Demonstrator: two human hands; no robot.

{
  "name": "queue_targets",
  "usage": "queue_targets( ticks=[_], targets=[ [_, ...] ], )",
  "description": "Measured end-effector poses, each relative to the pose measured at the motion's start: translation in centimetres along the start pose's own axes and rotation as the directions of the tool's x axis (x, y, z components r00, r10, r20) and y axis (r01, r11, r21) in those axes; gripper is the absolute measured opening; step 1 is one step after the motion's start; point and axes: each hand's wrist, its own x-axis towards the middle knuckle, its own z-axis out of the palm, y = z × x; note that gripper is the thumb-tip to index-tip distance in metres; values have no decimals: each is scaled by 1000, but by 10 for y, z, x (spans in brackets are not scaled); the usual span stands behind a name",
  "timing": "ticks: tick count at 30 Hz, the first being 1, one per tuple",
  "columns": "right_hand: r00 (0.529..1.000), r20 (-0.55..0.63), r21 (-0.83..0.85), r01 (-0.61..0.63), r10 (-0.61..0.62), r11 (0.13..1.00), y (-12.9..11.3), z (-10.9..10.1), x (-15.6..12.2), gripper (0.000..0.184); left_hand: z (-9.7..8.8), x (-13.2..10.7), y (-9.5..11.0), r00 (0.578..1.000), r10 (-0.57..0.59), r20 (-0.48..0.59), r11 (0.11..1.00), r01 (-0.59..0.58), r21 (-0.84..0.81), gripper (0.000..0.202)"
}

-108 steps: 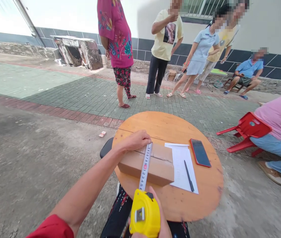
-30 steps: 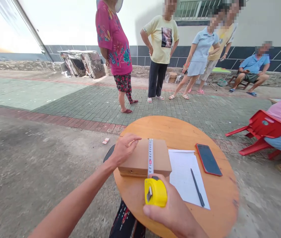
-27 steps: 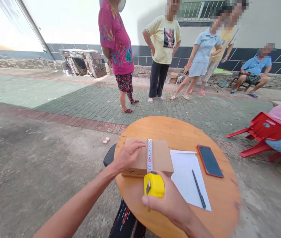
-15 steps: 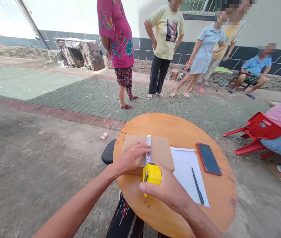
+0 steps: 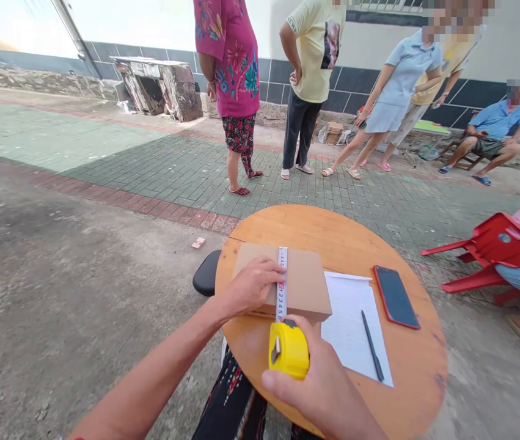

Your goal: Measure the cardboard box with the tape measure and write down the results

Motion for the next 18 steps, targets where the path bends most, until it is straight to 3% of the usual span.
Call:
queue_targets(
  ticks=[6,12,18],
  targets=[
    [995,-92,-93,-37,28,995,0,14,-15,51,0,-1,-1,1000,-9,8,1000,9,-23,40],
    [994,-100,-104,-48,38,993,1,16,-14,54,-2,0,0,1000,-12,11,999,13,-31,41],
    [998,-65,-12,-7,7,1000,4,14,-10,54,-2,0,0,1000,-15,14,999,15,-35,42]
  ],
)
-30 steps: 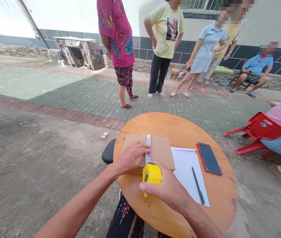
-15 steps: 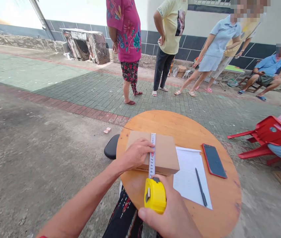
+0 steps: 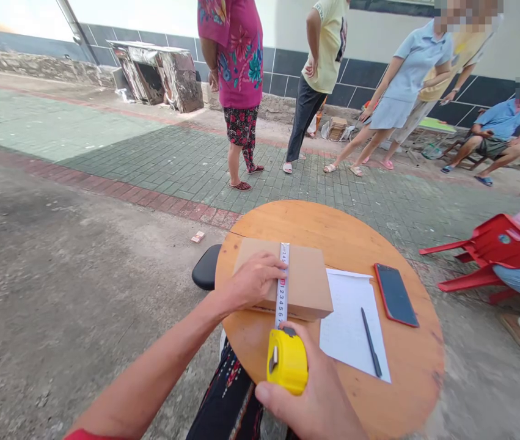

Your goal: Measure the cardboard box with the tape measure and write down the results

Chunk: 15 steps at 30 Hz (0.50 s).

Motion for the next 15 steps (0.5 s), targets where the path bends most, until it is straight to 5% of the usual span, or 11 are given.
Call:
queue_targets(
  ticks=[10,13,15],
  targets=[
    [999,38,164,-40,34,986,7,4,6,48,-9,-3,13,999,-35,-12,999,35,-7,41],
    [999,44,176,-33,26,984,7,3,7,50,-14,-22,36,958,-230,-171,972,218,-88,39],
    [998,64,196,-10,-3,981,8,2,8,49,-12,-40,50,871,-444,-212,888,394,-239,28]
  ],
)
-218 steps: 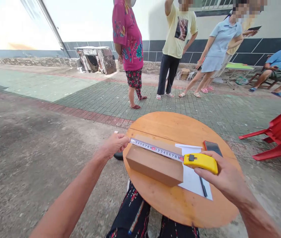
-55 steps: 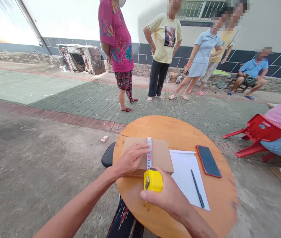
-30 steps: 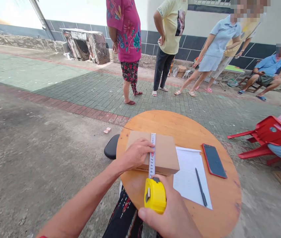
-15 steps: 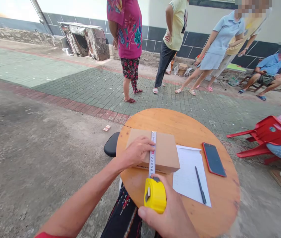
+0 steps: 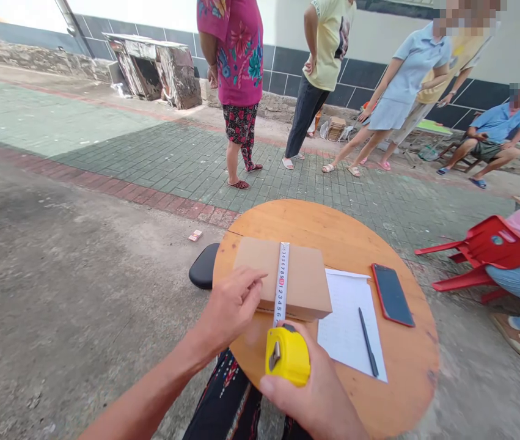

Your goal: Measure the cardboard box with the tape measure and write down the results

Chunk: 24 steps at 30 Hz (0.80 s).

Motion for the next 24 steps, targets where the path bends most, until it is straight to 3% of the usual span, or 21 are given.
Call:
queue_targets(
  ticks=[1,3,5,7,12,24],
  targets=[
    [1000,15,13,13,-13,1000,0,0,0,49,2,-11,1,993,-115,24,990,117,-75,24],
    [999,35,35,35,-36,999,0,-1,1,50,9,-28,-2,940,-308,146,920,333,-208,35],
    [998,42,47,54,-56,997,0,-2,1,52,21,-37,-6,880,-410,241,824,471,-315,49],
    [997,46,55,57,-60,997,-1,-2,2,51,32,-37,-8,847,-447,288,741,531,-411,56],
    [997,64,83,27,-32,996,-3,-2,3,54,46,-27,-5,820,-453,350,626,573,-530,59],
    [990,92,94,99,-107,991,-2,-3,1,53,45,-27,-4,842,-430,326,643,539,-544,55]
  ],
)
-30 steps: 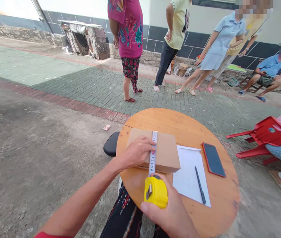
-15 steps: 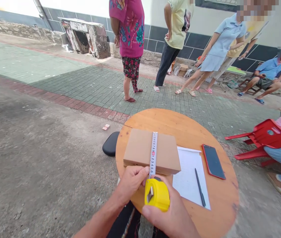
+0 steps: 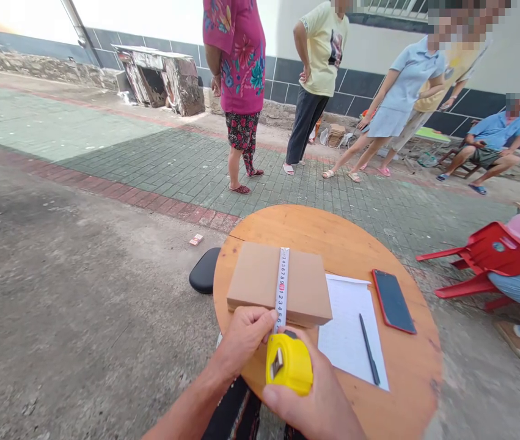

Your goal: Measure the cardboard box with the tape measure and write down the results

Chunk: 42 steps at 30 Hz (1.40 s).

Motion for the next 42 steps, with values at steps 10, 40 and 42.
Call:
queue_targets(
  ticks=[10,40,42],
  targets=[
    [999,-24,-316,27,-36,949,37,-12,-36,77,7,-14,5,998,-56,-34,997,54,-51,47],
    [897,37,-545,387,-440,744,96,-27,-68,75,41,-73,-23,993,40,-110,968,-65,-241,40],
    [900,32,-558,378,-435,739,96,-28,-68,75,40,-77,-27,993,64,-96,958,-88,-273,36]
  ],
)
